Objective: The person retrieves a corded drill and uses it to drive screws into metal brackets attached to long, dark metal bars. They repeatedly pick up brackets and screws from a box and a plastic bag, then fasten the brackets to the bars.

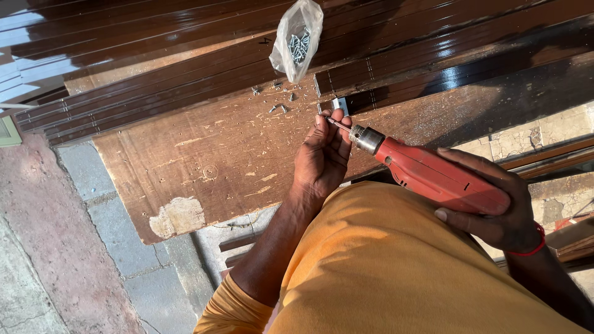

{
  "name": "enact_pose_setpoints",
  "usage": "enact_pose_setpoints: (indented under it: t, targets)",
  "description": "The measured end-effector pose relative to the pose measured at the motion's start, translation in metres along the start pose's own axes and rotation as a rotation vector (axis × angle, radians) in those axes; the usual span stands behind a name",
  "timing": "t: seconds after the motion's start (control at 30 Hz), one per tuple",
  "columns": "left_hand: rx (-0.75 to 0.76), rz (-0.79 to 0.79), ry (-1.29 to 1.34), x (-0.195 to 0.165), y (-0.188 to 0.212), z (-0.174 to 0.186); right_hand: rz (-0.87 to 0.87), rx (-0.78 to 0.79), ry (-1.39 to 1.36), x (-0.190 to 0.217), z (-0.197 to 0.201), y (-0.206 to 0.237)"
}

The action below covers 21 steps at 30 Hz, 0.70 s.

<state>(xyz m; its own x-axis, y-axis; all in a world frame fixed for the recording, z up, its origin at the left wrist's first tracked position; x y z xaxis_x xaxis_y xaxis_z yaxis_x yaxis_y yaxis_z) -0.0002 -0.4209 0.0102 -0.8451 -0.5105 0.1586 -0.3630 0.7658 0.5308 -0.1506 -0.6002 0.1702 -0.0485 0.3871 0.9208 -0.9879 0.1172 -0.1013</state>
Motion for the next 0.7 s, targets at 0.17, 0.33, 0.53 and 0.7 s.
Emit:
enact_pose_setpoints:
  t: [0.17,0.33,0.53,0.7]
  targets:
    - [-0.005,-0.084,-0.123,-0.005,-0.005,-0.003,-0.043,-0.008,0.043,-0.005,0.005,0.002]
    - [0.11,-0.053,-0.187,-0.001,-0.02,-0.012,-0.031,-0.079,-0.042,-0.008,0.011,0.002]
    - [-0.16,-0.105,-0.562,-0.001,-0.05,-0.043,-0.162,-0.366,-0.202,-0.027,0.041,0.009]
    - [-0.124,-0.338,-0.853,-0.017,-0.093,-0.136,-0.332,-0.627,-0.215,-0.029,0.087,0.024]
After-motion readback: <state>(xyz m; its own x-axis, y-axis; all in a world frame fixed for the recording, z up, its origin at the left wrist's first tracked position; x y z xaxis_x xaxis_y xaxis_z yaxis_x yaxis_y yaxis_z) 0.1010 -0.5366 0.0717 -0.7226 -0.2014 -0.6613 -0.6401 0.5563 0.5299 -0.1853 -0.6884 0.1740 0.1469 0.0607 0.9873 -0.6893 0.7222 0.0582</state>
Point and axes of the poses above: each hand's wrist, its own y-axis away from the middle knuckle, its own z-axis out of the back of the hand, x = y × z, the point moved 8 cm from there along -y, towards the middle knuckle, and after that the axes turned 14 degrees about z, right-handed, at the moved point
